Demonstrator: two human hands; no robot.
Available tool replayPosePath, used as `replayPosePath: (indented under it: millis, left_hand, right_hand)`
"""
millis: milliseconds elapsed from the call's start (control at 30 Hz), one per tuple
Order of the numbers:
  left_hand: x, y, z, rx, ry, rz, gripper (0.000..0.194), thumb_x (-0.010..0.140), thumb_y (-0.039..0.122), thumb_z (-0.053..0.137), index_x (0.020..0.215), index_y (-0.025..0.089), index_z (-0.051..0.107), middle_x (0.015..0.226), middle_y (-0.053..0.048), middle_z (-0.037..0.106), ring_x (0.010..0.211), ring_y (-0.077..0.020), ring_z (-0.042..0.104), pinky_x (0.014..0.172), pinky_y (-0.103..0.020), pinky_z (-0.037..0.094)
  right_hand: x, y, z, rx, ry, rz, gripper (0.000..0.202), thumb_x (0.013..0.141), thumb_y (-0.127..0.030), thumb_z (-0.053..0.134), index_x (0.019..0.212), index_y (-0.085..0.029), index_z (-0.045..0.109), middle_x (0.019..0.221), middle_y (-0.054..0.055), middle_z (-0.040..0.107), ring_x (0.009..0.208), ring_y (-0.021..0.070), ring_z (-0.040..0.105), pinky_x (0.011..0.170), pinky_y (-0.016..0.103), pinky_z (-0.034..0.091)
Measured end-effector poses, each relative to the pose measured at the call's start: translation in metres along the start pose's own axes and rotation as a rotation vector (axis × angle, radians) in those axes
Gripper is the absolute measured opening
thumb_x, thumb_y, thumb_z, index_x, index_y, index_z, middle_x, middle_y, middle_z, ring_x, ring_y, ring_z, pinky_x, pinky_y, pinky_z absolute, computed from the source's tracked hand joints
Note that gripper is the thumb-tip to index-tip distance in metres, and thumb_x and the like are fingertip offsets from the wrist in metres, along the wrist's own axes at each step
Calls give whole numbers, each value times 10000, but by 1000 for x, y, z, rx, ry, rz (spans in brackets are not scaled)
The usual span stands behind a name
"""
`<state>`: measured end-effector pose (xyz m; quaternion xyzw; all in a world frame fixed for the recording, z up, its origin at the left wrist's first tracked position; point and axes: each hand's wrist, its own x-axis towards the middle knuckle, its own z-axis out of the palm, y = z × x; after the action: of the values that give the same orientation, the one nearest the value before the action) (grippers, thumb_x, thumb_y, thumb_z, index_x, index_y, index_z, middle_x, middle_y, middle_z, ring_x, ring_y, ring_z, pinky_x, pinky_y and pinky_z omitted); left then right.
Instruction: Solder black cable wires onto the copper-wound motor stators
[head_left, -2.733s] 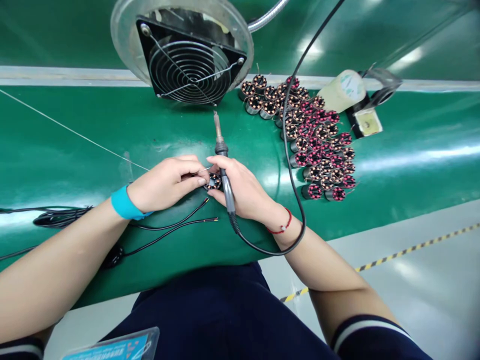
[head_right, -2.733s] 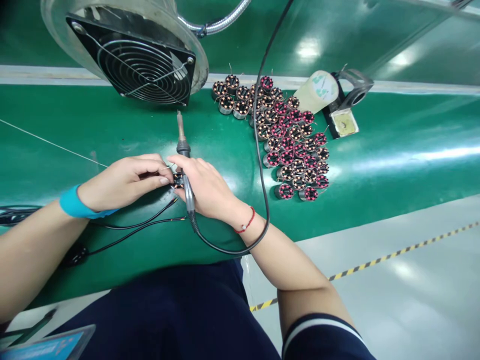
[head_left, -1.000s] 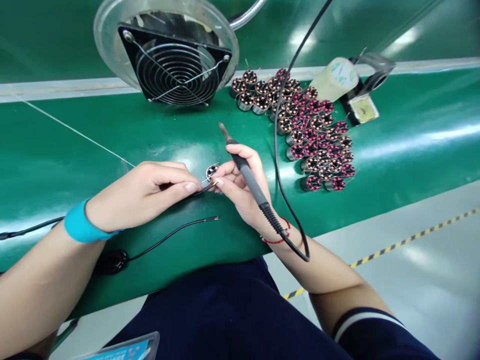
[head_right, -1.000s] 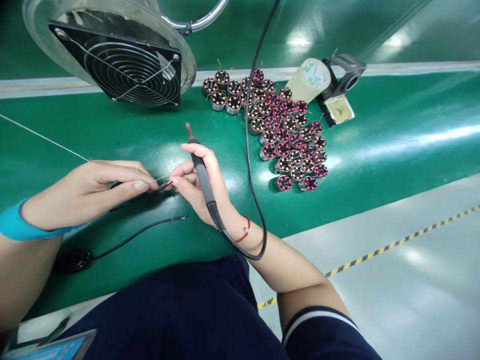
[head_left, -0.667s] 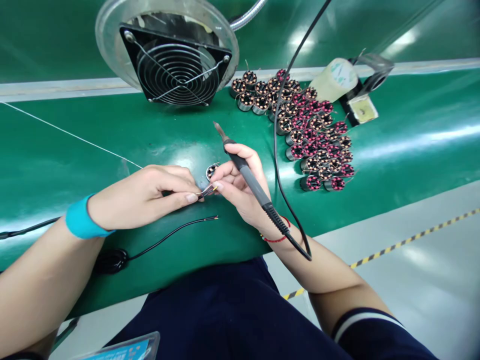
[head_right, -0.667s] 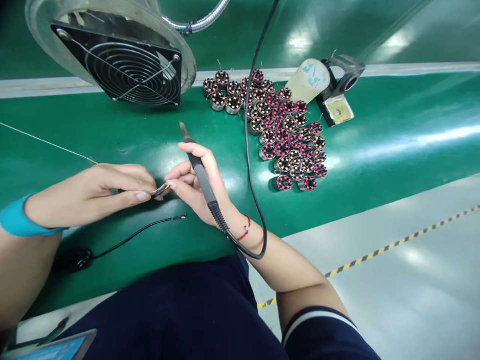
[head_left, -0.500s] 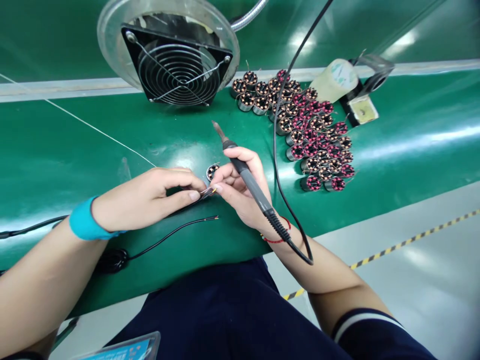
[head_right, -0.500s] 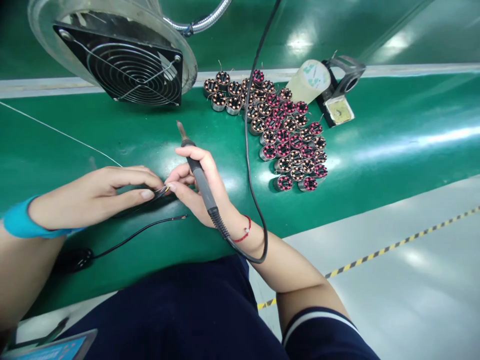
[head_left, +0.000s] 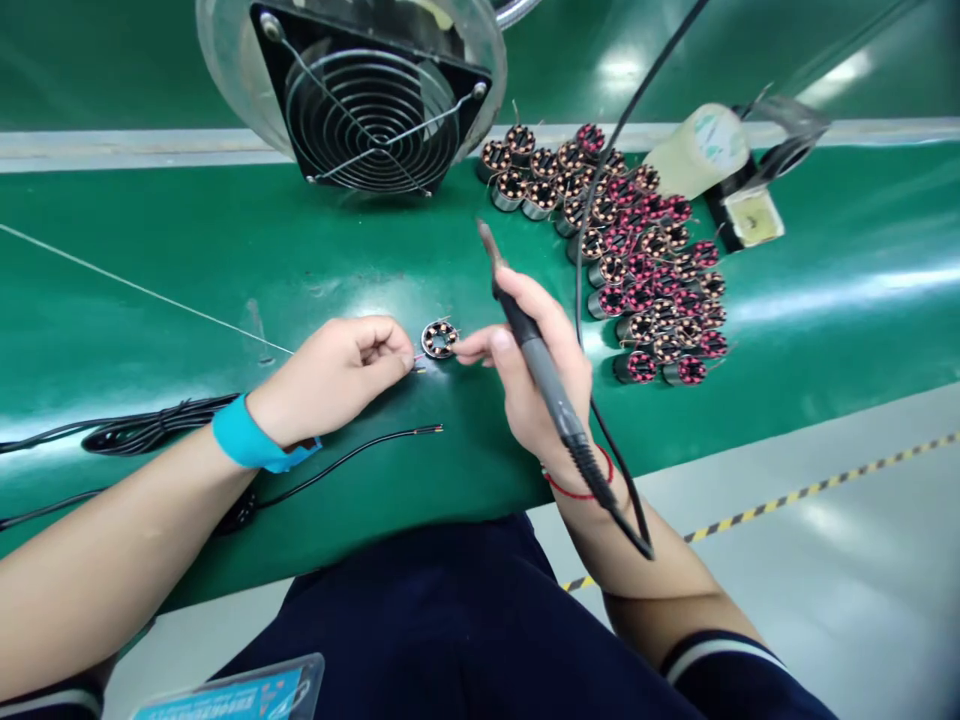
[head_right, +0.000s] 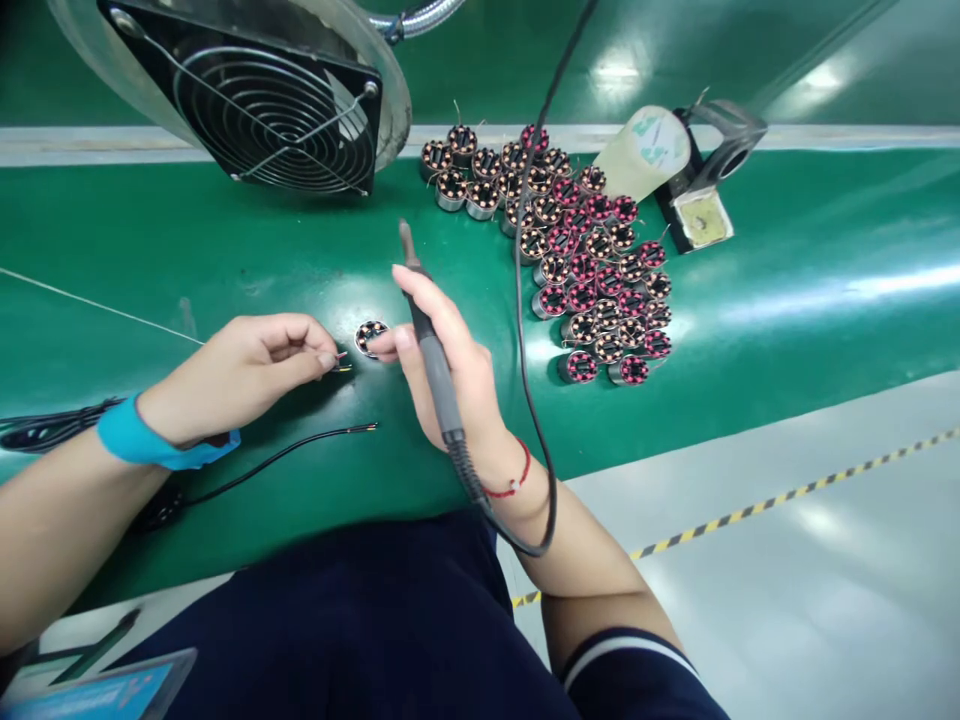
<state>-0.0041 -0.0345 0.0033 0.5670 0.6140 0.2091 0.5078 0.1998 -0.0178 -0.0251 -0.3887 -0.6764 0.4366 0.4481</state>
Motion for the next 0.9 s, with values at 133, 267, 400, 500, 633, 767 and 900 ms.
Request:
replayPosePath:
  millis: [133,267,400,500,633,767,900]
  left_hand:
    - [3,-4,-1,38,41,20,174,812,317,545,746,168,607,630,11,553,559,-101,460,525,-222,364]
    - [5,-7,-3,64,62,21,164,797,306,561,727,167,616,638,4,567,562,-102,466,531,-224,374]
    - [5,-11,-2,66,44,7,161,785,311,599,726,167,641,623,8,564,556,-101,462,524,-220,364]
    - [5,-13,-1,49,38,-17,154,786,310,619,748,167,661,615,10,566,548,-99,458,513,-215,352]
    - [4,-8,-3,-68,18,-70,149,804,295,631,850,168,693,606,20,567,499,-80,419,468,-203,316]
    - [4,2,-5,-171,-9,-97,132,844,220,598,906,148,690,556,45,504,465,-54,373,424,-182,270]
    - [7,4,-5,-184,39,-79,100,863,190,579,888,135,658,572,40,504,475,-49,379,425,-170,282]
  right_hand:
    - [-18,3,-9,-111,69,-125,354,917,-255,591,1270,-283,585,1010,27,691,750,142,676,714,334,585]
    - [-29,3,-10,-159,129,-257,274,841,-193,652,1110,-231,627,835,4,658,615,117,599,591,292,532]
    - [-30,3,-9,-85,143,-252,173,853,-230,634,1025,-214,621,779,-11,648,541,91,584,504,247,489]
    - [-31,4,-9,-76,123,-221,180,845,-246,655,1018,-213,619,787,-8,660,598,107,639,531,248,511]
    - [-32,6,-8,-82,165,-247,178,863,-251,638,1036,-214,622,829,5,664,600,106,640,533,254,531]
    - [-32,9,-7,-75,201,-242,200,854,-243,650,1050,-219,623,856,7,665,609,109,643,543,262,542]
    - [-31,10,-7,-63,207,-239,228,828,-243,688,1046,-216,627,855,-1,666,617,110,649,549,258,540]
